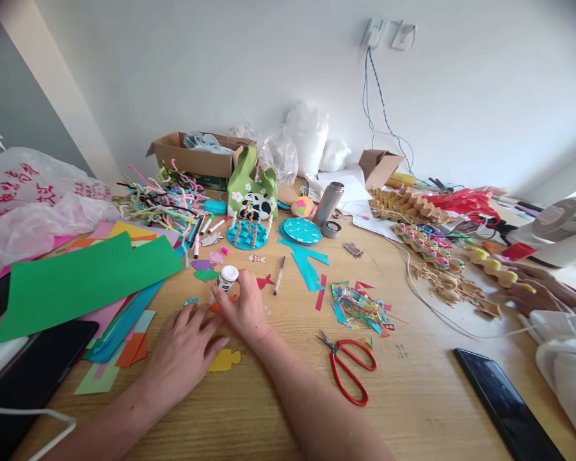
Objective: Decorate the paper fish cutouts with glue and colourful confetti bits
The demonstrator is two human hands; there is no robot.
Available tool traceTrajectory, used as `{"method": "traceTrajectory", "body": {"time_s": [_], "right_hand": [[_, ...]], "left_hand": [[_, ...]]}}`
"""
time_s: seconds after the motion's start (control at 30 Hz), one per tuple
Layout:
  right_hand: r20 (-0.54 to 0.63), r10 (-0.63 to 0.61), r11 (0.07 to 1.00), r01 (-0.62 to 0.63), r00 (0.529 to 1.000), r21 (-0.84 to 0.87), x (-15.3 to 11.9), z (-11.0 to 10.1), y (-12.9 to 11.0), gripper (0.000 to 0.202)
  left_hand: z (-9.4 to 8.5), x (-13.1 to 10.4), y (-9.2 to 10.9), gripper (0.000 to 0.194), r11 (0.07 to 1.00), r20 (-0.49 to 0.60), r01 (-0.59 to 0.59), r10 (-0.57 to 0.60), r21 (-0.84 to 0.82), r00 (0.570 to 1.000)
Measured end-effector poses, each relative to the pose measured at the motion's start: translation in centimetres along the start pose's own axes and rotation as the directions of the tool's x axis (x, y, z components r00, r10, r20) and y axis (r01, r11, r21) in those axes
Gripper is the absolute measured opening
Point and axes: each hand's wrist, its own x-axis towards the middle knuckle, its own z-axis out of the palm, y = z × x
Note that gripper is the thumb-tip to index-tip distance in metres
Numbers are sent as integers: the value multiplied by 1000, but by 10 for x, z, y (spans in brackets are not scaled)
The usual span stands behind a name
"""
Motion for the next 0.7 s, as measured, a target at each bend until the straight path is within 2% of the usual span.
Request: {"method": "traceTrajectory", "body": {"time_s": [0.2, 0.47, 0.7], "right_hand": [[3, -20, 1000, 20, 1000, -19, -1, -2, 3, 18], [-23, -123, 989, 121, 992, -91, 0, -4, 2, 16], [-23, -127, 987, 124, 992, -102, 1, -4, 2, 16]], "left_hand": [[-1, 0, 0, 39, 1000, 8, 2, -2, 2, 1000], [1, -1, 1, 39, 1000, -6, -6, 6, 24, 1000], [-1, -1, 0, 39, 1000, -17, -7, 8, 10, 1000]]}}
